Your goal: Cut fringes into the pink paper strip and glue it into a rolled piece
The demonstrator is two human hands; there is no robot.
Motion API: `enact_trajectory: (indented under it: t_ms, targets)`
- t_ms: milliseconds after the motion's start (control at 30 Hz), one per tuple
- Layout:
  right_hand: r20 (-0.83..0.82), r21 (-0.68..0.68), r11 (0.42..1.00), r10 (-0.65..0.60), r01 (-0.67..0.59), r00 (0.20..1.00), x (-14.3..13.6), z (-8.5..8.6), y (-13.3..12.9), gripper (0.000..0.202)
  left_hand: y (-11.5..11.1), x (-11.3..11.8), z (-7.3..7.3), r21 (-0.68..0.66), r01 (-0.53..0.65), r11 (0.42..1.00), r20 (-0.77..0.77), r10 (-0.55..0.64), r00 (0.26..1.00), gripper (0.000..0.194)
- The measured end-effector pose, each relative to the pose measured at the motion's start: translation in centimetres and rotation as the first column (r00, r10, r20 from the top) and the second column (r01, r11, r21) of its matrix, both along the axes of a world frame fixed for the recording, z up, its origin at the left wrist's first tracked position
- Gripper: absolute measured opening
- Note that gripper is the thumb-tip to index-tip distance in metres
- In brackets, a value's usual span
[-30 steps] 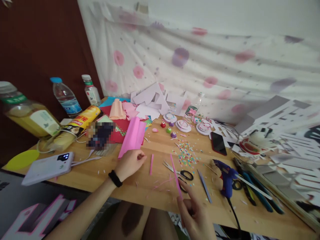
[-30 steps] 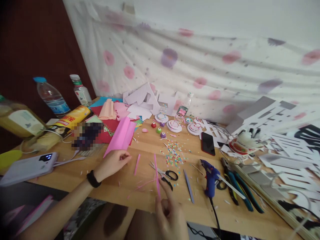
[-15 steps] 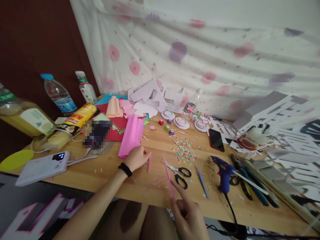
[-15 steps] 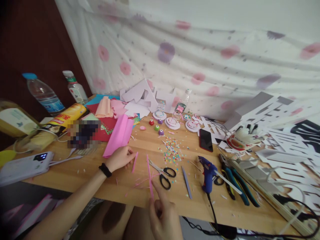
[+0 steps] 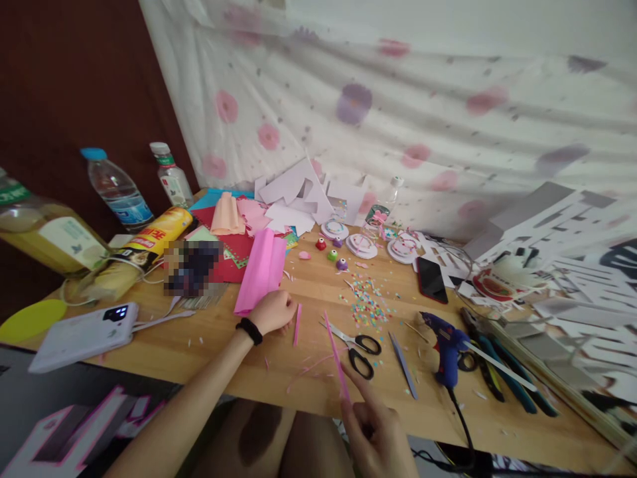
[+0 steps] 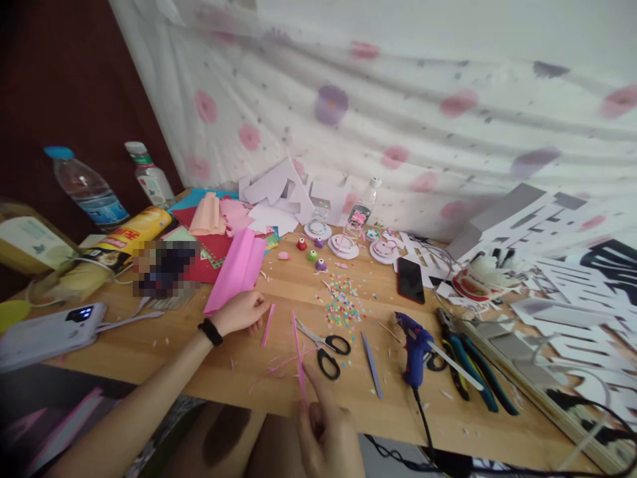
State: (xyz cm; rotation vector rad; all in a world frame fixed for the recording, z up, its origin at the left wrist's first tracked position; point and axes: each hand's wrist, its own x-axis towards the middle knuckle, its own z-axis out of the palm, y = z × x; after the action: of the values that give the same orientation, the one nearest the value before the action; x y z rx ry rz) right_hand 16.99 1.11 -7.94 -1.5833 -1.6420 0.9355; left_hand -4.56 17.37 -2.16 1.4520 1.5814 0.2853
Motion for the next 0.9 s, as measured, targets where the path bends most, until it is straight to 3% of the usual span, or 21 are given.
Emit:
enact_trajectory:
  t_ms: [333, 533, 700, 900]
  targets:
    - [0.052, -0.006, 1.0, -0.005, 0.006, 0.999, -1.1, 1.0, -0.6, 0.062, 0.6, -0.8, -1.0, -0.022, -0.015, 1.0, 0.136, 0.017, 0.991, 0.033]
    - [0.075, -0.085, 0.984, 0.161, -0.154, 0.984, -1.1, 0.6, -1.0, 0.061, 0.7, -0.7, -0.8, -0.009, -0.004, 1.0, 0.146, 0.005, 0.989, 0.035]
    - [0.066, -0.041, 0.999, 0.038, -0.036, 0.997, -1.9, 0.4, -1.5, 0.061, 0.9, -0.5, -0.6, -0.016, 0.011, 1.0, 0.141, -0.009, 0.99, 0.037]
    - [0.068, -0.029, 0.998, 0.049, -0.047, 0.997, -2.0, 0.2, -1.6, 0.06, 1.1, -0.4, -0.9, -0.034, 0.005, 0.999, 0.147, 0.0, 0.989, 0.037]
